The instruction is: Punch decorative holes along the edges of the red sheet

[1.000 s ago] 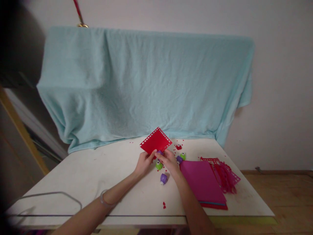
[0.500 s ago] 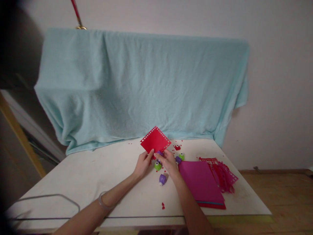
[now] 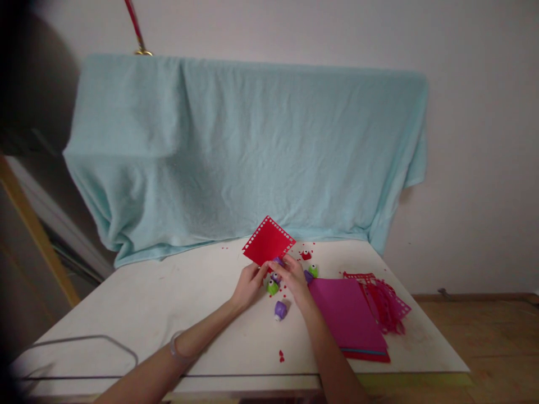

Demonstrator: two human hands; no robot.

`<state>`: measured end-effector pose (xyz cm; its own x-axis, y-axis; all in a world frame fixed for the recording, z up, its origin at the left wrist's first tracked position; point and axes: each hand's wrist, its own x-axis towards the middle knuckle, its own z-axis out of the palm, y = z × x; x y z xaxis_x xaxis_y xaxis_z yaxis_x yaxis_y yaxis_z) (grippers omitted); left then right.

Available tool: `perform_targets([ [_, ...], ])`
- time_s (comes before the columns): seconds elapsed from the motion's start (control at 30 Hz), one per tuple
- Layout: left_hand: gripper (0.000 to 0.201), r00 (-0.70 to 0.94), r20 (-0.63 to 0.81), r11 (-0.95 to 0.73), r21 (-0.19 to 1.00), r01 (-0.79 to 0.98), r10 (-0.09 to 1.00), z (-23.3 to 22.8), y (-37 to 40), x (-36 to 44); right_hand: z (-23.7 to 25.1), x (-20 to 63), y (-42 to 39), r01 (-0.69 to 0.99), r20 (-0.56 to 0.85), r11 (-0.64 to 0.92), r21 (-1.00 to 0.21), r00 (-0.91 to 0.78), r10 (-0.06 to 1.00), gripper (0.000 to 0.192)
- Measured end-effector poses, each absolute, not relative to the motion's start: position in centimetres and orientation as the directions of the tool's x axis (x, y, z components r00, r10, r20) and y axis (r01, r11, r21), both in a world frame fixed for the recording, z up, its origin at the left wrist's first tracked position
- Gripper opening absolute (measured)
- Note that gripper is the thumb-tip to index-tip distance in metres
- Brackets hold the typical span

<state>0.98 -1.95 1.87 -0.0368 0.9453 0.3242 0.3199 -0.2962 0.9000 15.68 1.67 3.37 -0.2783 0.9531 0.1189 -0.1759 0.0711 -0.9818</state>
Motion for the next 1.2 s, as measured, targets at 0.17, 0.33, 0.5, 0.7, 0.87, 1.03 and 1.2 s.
perform_targets([
  [0.17,0.05,-0.072,0.326,-0.278,0.884,0.376,0.942,1.24,-1.66,0.92,3.41,15.62,1.54,-0.175,0.119,0.069,-0.982,-0.295,0.948,0.034],
  [0.33,0.05,-0.084,0.296,-0.25,0.902,0.353,0.951,0.94,-1.49,0.86,3.47,15.36,1.29,-0.188,0.113,0.045,-0.981,-0.368,0.923,0.037],
  [0.5,0.052,-0.093,0.284,-0.237,0.909,0.343,0.954,1.01,-1.46,0.87,3.13,15.38,1.5,-0.199,0.139,0.068,-0.978,-0.369,0.919,0.037],
  [0.7,0.055,-0.099,0.286,-0.237,0.908,0.345,0.953,0.87,-1.34,0.84,2.64,15.43,1.59,-0.199,0.151,0.081,-0.977,-0.366,0.918,0.036],
  [0.87,0.056,-0.098,0.279,-0.229,0.907,0.352,0.955,0.76,-1.3,0.82,2.98,15.48,1.36,-0.173,0.142,0.085,-0.981,-0.353,0.925,0.038],
  [1.03,0.056,-0.094,0.261,-0.214,0.912,0.35,0.961,0.85,-1.34,0.9,3.2,15.49,1.33,-0.198,0.155,0.088,-0.976,-0.357,0.921,0.037],
  [1.2,0.053,-0.086,0.281,-0.237,0.911,0.337,0.956,0.9,-1.32,0.95,2.91,15.39,1.54,-0.218,0.158,0.081,-0.973,-0.364,0.918,0.036],
])
